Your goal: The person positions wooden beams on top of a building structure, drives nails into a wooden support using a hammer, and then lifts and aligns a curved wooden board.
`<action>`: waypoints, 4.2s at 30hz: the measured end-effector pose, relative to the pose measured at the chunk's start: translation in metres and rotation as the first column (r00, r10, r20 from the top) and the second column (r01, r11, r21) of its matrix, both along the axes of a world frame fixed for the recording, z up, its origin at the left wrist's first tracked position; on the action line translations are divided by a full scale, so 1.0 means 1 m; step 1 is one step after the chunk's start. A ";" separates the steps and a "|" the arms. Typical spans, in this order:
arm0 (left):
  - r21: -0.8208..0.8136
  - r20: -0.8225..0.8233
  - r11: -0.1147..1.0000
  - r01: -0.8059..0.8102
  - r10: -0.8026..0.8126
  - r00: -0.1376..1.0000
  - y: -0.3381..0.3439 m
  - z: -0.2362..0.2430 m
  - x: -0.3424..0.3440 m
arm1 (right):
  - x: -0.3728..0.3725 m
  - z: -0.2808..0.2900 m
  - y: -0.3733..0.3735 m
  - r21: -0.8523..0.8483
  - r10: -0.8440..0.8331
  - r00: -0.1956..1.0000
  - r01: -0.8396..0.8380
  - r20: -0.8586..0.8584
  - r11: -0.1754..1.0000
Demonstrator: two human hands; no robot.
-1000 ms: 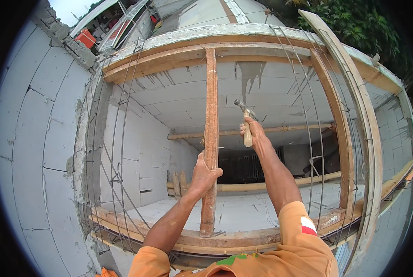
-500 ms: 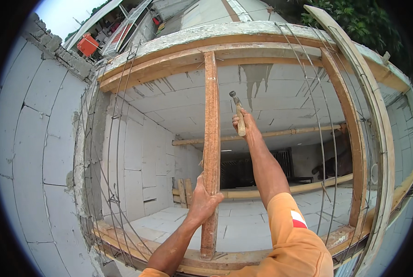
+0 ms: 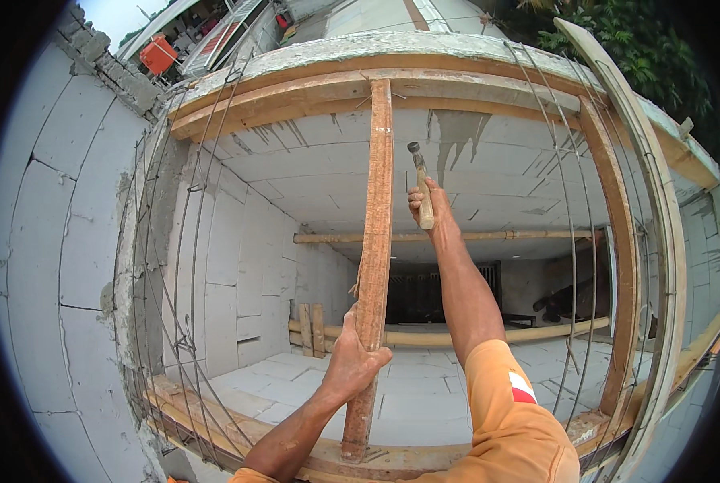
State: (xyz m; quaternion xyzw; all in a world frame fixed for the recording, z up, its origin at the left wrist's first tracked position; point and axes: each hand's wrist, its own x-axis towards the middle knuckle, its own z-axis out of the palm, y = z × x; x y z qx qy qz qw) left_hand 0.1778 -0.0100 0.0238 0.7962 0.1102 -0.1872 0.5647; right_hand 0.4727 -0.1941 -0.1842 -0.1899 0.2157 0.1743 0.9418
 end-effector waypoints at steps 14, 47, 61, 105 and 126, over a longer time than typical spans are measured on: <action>0.017 -0.118 1.000 0.017 -0.015 0.993 0.007 0.008 0.007 | 0.008 0.027 0.038 0.127 0.106 0.957 -0.144 0.269 0.981; 0.011 -0.051 0.998 0.064 -0.064 0.997 0.008 0.003 0.004 | 0.011 0.011 0.031 0.086 0.080 0.995 -0.085 0.066 0.993; 0.022 -0.027 0.998 0.053 -0.053 0.998 0.010 -0.002 0.004 | 0.007 0.013 0.034 0.162 0.109 0.981 -0.135 0.158 0.977; 0.115 0.101 0.993 0.019 -0.031 0.994 0.019 -0.014 -0.017 | -0.324 0.214 -0.041 -0.272 -0.063 0.997 0.051 -0.035 0.961; 0.130 0.072 0.990 0.046 -0.056 0.996 0.016 -0.022 -0.013 | -0.634 0.274 0.032 -0.976 -0.011 0.986 0.169 0.169 0.138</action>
